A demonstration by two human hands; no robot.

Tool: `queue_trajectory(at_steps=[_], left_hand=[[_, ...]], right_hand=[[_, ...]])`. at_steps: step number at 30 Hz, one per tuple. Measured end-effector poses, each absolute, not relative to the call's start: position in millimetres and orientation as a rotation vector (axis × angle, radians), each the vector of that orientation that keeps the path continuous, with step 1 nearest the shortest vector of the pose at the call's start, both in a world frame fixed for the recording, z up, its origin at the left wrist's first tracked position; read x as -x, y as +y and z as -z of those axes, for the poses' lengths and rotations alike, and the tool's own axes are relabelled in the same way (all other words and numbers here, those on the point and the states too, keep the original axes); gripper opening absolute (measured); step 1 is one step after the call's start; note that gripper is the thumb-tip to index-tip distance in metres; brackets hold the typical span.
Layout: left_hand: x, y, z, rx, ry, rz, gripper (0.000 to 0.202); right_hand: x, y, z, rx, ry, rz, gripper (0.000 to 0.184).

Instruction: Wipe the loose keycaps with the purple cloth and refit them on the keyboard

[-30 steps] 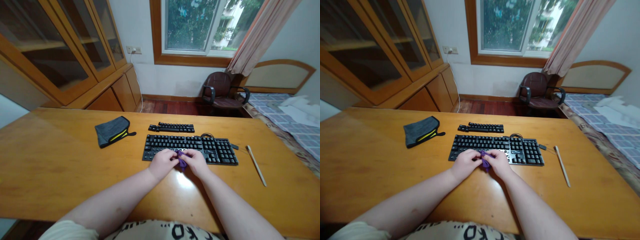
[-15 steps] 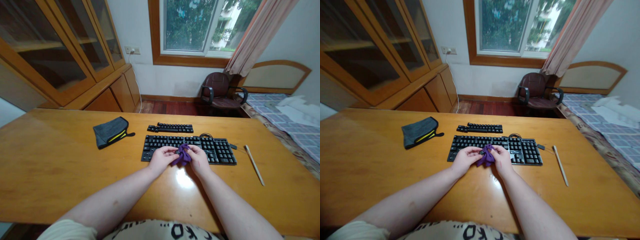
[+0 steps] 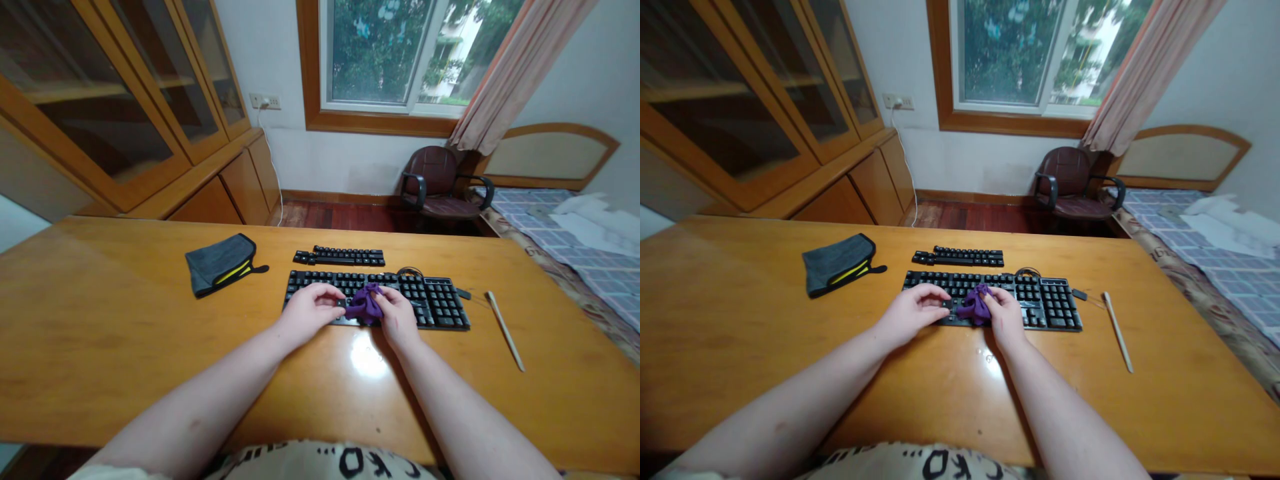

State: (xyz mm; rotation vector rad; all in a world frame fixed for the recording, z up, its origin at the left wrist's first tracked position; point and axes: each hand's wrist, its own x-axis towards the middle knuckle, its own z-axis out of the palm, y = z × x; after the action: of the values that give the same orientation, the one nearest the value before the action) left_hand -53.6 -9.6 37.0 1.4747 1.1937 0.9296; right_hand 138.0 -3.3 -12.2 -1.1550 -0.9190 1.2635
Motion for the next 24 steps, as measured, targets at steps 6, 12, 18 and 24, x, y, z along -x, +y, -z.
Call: queue_trajectory(at_steps=[6, 12, 18, 24], left_hand=[[109.4, 0.8, -35.6, -1.956, 1.486, -0.845, 0.024], [135.0, 3.7, -3.5, -2.065, 1.625, -0.831, 0.025], [131.9, 5.3, 13.0, -2.255, 1.569, -0.937, 0.02], [127.1, 0.0, 16.4, -2.391, 1.637, -0.979, 0.018]], right_hand=[[-137.7, -5.1, 9.0, 1.18, -0.948, -1.245, 0.022], [-137.6, -4.8, 11.0, 1.166, -0.927, -1.256, 0.022], [-138.6, -4.1, 11.6, 1.183, -0.894, -1.252, 0.022], [-138.5, -3.3, 12.7, 1.166, -0.904, -1.263, 0.021]])
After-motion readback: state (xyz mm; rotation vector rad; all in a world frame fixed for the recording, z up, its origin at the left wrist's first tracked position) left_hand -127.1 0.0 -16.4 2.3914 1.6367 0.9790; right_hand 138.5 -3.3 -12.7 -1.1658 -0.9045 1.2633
